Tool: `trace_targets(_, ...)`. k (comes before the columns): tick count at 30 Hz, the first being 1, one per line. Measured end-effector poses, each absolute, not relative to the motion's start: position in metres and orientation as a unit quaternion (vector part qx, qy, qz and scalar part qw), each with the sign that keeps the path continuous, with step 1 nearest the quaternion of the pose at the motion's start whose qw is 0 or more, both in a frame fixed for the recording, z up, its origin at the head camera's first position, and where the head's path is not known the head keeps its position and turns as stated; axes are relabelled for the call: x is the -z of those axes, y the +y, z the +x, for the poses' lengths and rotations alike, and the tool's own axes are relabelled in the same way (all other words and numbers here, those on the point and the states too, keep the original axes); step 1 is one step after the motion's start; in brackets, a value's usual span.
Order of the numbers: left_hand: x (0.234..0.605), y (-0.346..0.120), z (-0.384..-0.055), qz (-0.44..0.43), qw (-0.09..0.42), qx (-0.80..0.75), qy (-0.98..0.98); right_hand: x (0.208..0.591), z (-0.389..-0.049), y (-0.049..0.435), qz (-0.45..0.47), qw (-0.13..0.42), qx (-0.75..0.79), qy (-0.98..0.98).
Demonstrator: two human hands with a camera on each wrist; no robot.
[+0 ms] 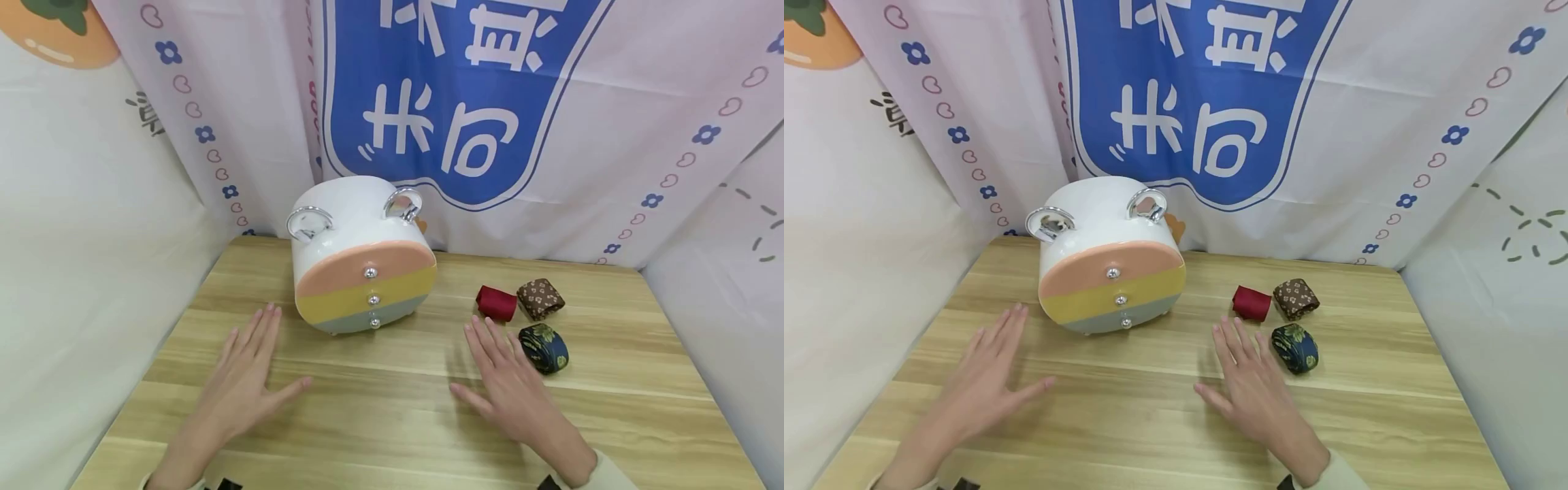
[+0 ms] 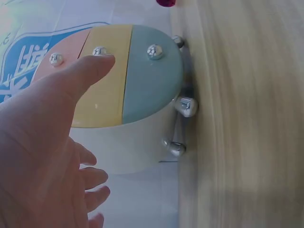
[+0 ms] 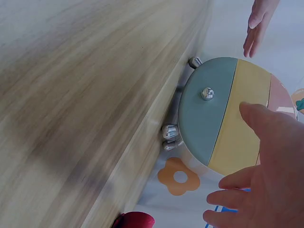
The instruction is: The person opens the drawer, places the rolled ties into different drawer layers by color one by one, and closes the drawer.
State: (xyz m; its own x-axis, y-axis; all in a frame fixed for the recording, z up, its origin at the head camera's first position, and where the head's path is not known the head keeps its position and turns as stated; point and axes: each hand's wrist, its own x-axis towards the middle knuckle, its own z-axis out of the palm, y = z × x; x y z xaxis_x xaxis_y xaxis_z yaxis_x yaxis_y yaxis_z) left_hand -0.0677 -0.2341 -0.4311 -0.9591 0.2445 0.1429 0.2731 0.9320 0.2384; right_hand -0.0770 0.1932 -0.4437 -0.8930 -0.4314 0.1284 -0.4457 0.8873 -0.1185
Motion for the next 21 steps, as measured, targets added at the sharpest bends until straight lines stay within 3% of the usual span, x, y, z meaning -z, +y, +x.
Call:
trace_targets(15,0.385,-0.251,-0.097,-0.104,-0.001,0.279,-0.955,0.418,-0.102,0.157,0.240,0.112,-0.247,-0.932)
trace_targets(21,0.376,-0.256,-0.120,-0.130,0.022,0.335,-0.933,0.404,-0.117,0.135,0.251,0.138,-0.283,-0.915)
